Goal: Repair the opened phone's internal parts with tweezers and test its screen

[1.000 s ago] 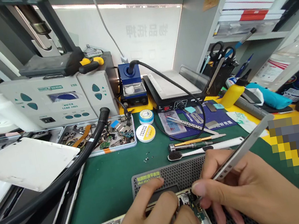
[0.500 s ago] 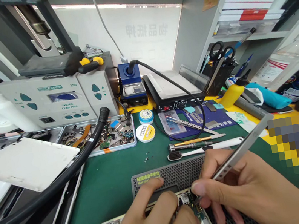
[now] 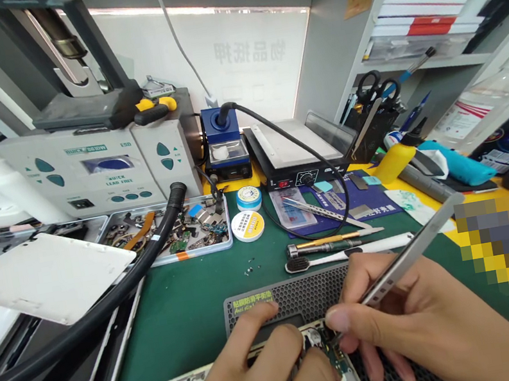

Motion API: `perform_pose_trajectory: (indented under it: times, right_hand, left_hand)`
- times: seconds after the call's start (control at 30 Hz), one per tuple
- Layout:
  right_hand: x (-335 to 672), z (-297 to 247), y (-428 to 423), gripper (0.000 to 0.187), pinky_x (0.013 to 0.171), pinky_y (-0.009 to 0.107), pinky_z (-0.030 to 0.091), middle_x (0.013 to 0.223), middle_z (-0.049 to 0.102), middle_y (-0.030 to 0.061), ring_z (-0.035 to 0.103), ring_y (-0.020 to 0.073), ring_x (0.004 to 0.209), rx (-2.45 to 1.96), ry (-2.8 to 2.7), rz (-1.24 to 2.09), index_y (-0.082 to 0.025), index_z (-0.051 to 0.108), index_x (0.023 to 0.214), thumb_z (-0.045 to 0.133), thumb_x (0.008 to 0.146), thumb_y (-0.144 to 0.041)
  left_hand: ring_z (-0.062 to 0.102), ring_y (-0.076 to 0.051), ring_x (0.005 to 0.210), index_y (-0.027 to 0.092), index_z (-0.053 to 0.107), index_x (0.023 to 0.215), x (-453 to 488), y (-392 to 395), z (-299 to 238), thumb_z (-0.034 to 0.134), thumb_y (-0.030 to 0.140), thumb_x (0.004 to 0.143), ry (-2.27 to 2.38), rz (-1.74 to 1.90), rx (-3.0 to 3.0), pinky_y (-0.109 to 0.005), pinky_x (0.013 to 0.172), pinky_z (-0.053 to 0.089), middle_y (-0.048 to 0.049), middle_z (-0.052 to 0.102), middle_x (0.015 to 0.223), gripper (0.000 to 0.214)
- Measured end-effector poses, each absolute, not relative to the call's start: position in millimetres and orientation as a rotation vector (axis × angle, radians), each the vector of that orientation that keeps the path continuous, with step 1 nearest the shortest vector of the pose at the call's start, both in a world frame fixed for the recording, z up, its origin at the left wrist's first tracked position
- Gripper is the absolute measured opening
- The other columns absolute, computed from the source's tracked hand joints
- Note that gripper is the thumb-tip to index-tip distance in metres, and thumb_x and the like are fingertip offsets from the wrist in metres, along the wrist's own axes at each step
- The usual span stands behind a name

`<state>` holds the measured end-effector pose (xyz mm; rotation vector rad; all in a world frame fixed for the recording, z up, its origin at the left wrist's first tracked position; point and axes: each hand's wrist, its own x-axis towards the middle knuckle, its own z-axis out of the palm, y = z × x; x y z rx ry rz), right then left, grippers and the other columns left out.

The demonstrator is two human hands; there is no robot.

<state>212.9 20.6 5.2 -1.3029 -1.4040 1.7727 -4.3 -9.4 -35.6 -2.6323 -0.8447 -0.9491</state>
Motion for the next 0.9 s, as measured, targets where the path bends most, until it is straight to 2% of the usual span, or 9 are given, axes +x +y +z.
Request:
perform_pose_trajectory:
  times: [0.6, 0.9]
  right_hand:
    - [213.0, 5.9, 20.8, 0.027, 0.039, 0.008, 0.045, 0.068, 0.072, -0.004, 0.067, 0.0075, 0.05, -1.334, -1.446, 1.767, -0.02, 0.062, 0.08, 0.085, 0.087, -0.031]
    - [212.6, 5.9, 21.0, 0.025, 0.04, 0.008, 0.046, 0.068, 0.073, -0.0039, 0.068, 0.0078, 0.051, -1.333, -1.459, 1.758, -0.02, 0.062, 0.08, 0.084, 0.089, -0.03]
  left_hand:
    - [0.055, -0.014, 0.071, 0.019, 0.067, 0.077, -3.5, -8.6, -36.0, 0.049, 0.002, 0.099, -0.866, -0.962, -2.634, -0.041, 0.099, 0.048, 0.0061, 0.06, 0.073, 0.033]
    - [0.055, -0.014, 0.072, 0.019, 0.067, 0.078, -2.2, -9.7, -36.9, 0.052, 0.005, 0.099, -0.859, -0.932, -2.637, -0.042, 0.102, 0.047, 0.0053, 0.059, 0.073, 0.03]
